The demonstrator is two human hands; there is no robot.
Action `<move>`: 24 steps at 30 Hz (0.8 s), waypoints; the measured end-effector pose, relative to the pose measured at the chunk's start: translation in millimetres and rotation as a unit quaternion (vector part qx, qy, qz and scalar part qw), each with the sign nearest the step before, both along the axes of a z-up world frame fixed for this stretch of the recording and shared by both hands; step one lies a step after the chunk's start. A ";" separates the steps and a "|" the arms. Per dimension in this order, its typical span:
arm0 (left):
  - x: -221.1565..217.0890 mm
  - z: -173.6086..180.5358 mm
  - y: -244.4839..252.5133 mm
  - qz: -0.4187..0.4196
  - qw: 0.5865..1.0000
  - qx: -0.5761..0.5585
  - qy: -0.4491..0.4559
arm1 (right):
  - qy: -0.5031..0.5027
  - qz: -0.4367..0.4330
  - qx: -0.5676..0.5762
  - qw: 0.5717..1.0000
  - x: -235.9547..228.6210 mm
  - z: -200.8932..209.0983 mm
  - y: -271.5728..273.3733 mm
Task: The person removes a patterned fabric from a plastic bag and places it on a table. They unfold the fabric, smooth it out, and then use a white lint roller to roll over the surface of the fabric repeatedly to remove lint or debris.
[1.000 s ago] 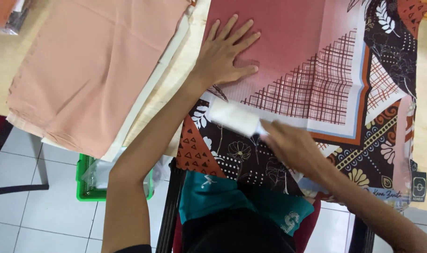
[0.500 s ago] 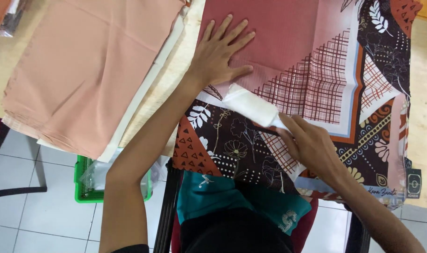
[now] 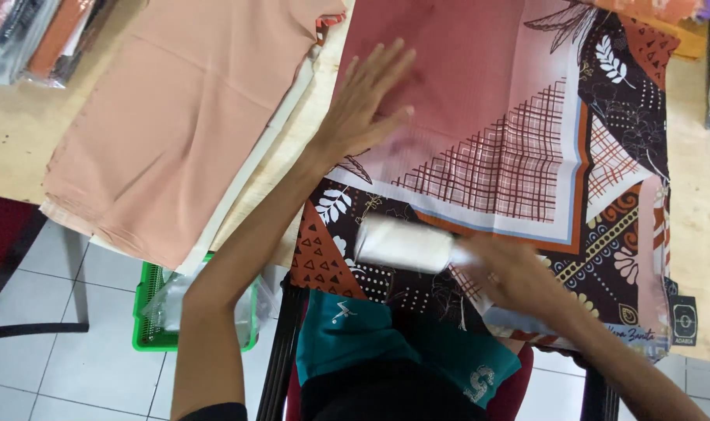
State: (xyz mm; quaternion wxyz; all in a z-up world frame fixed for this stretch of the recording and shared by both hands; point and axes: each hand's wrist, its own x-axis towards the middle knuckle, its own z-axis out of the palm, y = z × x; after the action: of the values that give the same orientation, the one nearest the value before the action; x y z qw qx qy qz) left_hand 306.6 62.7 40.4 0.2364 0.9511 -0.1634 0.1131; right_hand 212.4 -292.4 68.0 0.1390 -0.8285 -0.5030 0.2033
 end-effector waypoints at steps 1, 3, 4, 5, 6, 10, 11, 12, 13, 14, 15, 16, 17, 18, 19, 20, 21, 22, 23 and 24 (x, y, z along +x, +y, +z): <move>-6.7 6.1 -1.2 0.005 0.995 -0.083 -0.062 | -0.041 -0.066 0.012 0.997 13.1 -3.2 -7.4; -35.9 25.9 -6.8 0.012 0.979 -0.163 -0.125 | -0.083 -0.130 0.027 0.988 33.4 -0.7 -13.3; -58.2 39.5 -11.8 -0.028 0.971 -0.200 -0.127 | -0.084 -0.139 0.076 0.984 40.6 4.9 -12.2; -80.9 52.0 -17.7 -0.069 0.961 -0.237 -0.126 | -0.084 -0.150 0.123 0.978 46.2 10.0 -11.7; -106.5 42.2 -31.5 -0.068 0.961 -0.236 -0.126 | -0.082 -0.149 0.123 0.978 49.3 2.8 -10.1; -185.8 31.2 -72.2 -0.270 0.936 0.021 -0.223 | -0.104 -0.092 0.124 0.983 46.7 -4.1 8.9; -202.7 35.0 -78.7 -0.344 0.924 0.059 -0.155 | -0.065 -0.085 0.048 0.993 39.3 -1.9 16.8; -202.8 30.0 -78.9 -0.342 0.925 0.059 -0.151 | -0.061 -0.084 0.049 0.993 36.7 -11.8 22.0; -203.2 24.8 -79.4 -0.324 0.922 0.164 -0.130 | -0.119 -0.019 0.077 0.990 34.0 -21.4 26.9; -203.6 19.9 -79.9 -0.305 0.908 0.268 -0.107 | -0.176 0.046 0.106 0.978 31.1 -30.8 31.8; -203.7 15.4 -79.3 -0.303 0.909 0.267 -0.105 | -0.174 0.048 0.105 0.978 28.9 -22.4 39.8; -203.8 11.4 -78.8 -0.289 0.910 0.283 -0.095 | -0.184 0.066 0.146 0.970 26.8 -13.3 47.8; -202.5 7.6 -78.0 -0.275 0.910 0.299 -0.086 | -0.195 0.082 0.186 0.960 25.2 -3.6 55.5; -201.4 8.7 -78.0 -0.275 0.910 0.298 -0.086 | -0.194 0.082 0.185 0.960 35.7 -7.6 57.2; -201.6 10.3 -78.9 -0.278 0.911 0.297 -0.073 | -0.217 0.071 0.171 0.959 44.3 -11.5 57.5; -202.1 12.3 -80.0 -0.281 0.912 0.295 -0.060 | -0.239 0.060 0.156 0.957 52.5 -15.1 57.6; -201.7 13.4 -80.1 -0.280 0.911 0.296 -0.062 | -0.241 0.060 0.157 0.956 63.4 -18.4 61.0; -201.9 14.7 -80.3 -0.281 0.912 0.293 -0.065 | -0.249 0.047 0.152 0.955 73.7 -21.3 64.3; -202.4 16.3 -79.9 -0.281 0.912 0.291 -0.067 | -0.257 0.033 0.150 0.954 83.9 -24.4 68.2; -201.2 16.6 -79.2 -0.281 0.911 0.293 -0.068 | -0.259 0.033 0.151 0.954 96.2 -23.6 73.3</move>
State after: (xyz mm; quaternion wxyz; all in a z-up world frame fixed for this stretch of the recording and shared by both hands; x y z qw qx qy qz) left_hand 105.4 -16.4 57.0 -0.0428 0.8824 -0.4654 0.0533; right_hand 308.6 -219.1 44.3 0.1212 -0.8051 -0.5733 -0.0919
